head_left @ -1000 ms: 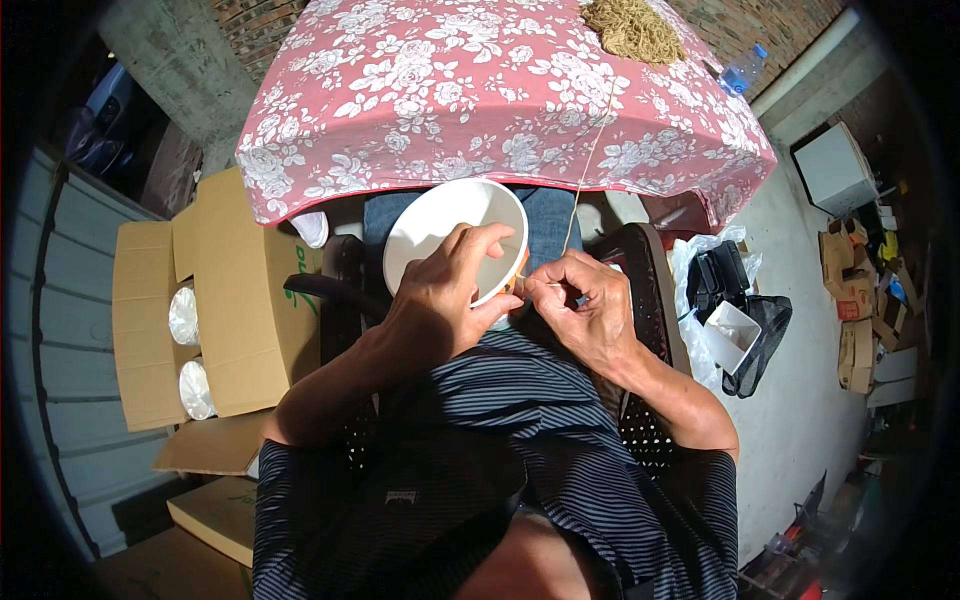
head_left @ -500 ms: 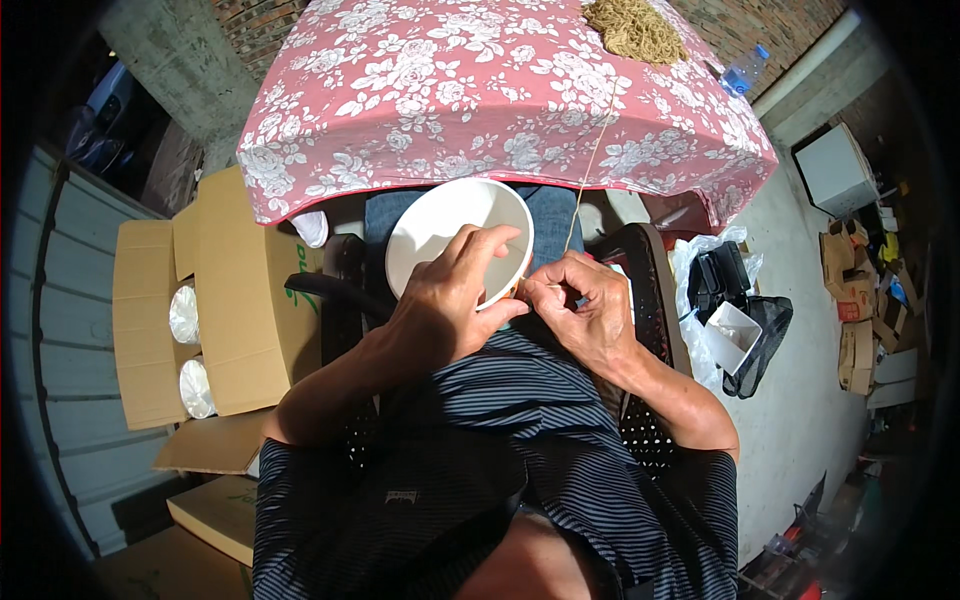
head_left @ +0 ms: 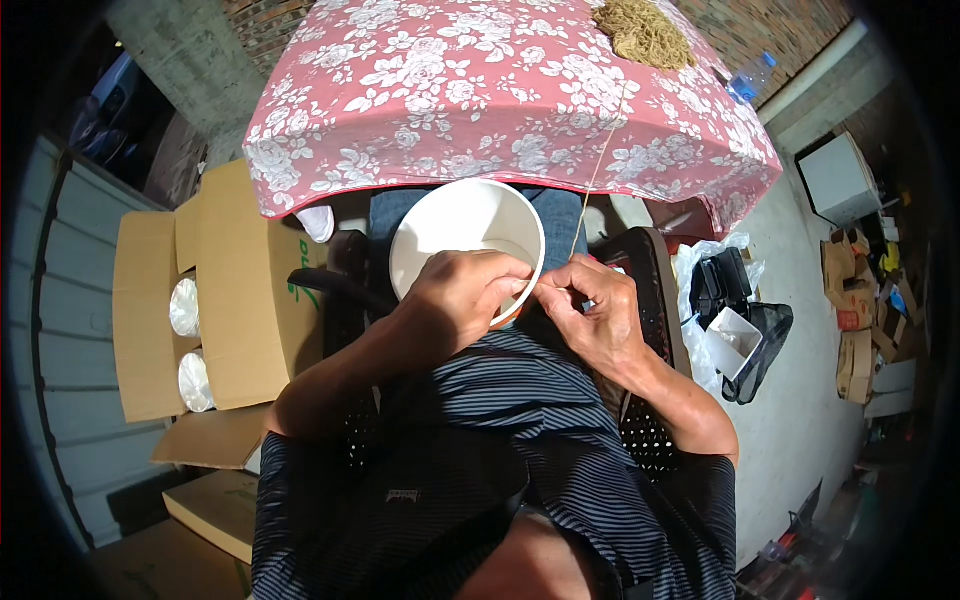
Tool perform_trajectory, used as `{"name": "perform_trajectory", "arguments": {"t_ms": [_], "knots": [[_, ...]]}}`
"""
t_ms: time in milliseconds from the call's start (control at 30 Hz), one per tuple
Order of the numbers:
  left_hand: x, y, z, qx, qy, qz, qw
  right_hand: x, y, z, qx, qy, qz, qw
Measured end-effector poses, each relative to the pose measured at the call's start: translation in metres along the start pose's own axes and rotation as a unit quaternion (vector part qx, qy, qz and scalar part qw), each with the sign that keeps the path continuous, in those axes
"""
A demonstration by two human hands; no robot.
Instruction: Attaching strings to paper cups at a workstation.
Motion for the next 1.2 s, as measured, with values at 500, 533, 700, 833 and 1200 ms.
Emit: {"name": "perform_trajectory", "arguments": {"t_ms": [500, 533, 700, 833, 1200], "knots": [[-0.002, 0.003, -0.005, 0.006, 0.059, 0.025, 0.998, 0.005, 0.003, 0.001, 0.035, -0.024, 0.062, 0.997], [-0.002, 0.003, -0.005, 0.008, 0.057, 0.028, 0.998, 0.005, 0.003, 0.0, 0.036, -0.019, 0.063, 0.997], [0.0, 0.001, 0.003, 0.038, 0.037, 0.017, 0.998, 0.007, 0.005, 0.003, -0.01, -0.009, 0.128, 0.992], [0.0, 0.0, 0.004, 0.054, 0.017, 0.024, 0.998, 0.005, 0.004, 0.002, -0.026, 0.046, 0.092, 0.994], [0.005, -0.002, 0.001, 0.105, -0.191, 0.062, 0.974, 0.01, 0.006, 0.011, -0.028, 0.003, 0.108, 0.994]]}}
Point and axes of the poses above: each hand's wrist, its own y-axis towards the middle knuckle, its own x-axis out of the back of the hand, z = x × y, the point moved 4 cm from there along y, towards the middle knuckle, and after that the axes turned 1 degree about z, right-handed, at the moved point
